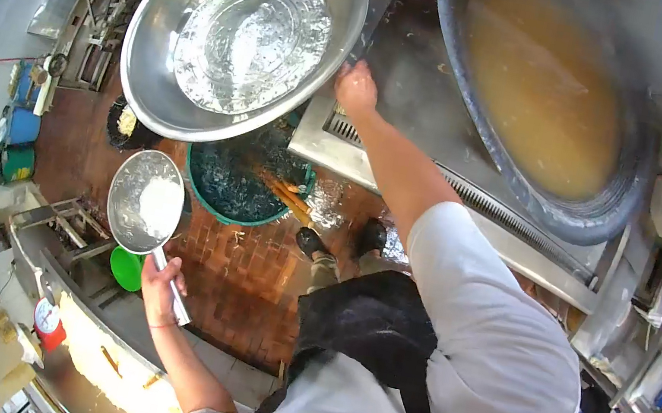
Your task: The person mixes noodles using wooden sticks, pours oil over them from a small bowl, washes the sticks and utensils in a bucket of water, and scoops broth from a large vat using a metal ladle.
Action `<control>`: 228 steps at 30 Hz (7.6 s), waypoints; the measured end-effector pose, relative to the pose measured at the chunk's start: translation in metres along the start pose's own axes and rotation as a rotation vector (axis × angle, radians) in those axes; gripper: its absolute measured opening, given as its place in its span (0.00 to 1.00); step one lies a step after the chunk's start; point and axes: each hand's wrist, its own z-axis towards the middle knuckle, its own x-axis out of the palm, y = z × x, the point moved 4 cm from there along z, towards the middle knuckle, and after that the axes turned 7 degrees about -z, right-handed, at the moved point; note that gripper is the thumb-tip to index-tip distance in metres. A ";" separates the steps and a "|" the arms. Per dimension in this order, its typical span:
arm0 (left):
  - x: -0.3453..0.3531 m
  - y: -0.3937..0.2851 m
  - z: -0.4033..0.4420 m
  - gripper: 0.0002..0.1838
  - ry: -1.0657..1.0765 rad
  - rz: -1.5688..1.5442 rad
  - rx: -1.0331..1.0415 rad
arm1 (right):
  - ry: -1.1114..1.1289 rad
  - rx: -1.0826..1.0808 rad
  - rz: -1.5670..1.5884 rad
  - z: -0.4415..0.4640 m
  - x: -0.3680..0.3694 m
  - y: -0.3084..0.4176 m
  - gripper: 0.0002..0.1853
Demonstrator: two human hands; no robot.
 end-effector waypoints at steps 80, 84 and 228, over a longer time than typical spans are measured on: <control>0.023 0.204 0.157 0.14 0.185 -0.280 -0.188 | -0.065 -0.538 -0.640 -0.195 -0.059 -0.075 0.39; -0.042 0.097 0.079 0.19 0.100 -0.083 -0.198 | -0.102 -0.554 -0.636 -0.199 -0.065 -0.075 0.37; 0.038 -0.147 0.110 0.11 -0.067 0.014 0.382 | -0.109 -0.571 -0.486 -0.202 -0.075 -0.080 0.35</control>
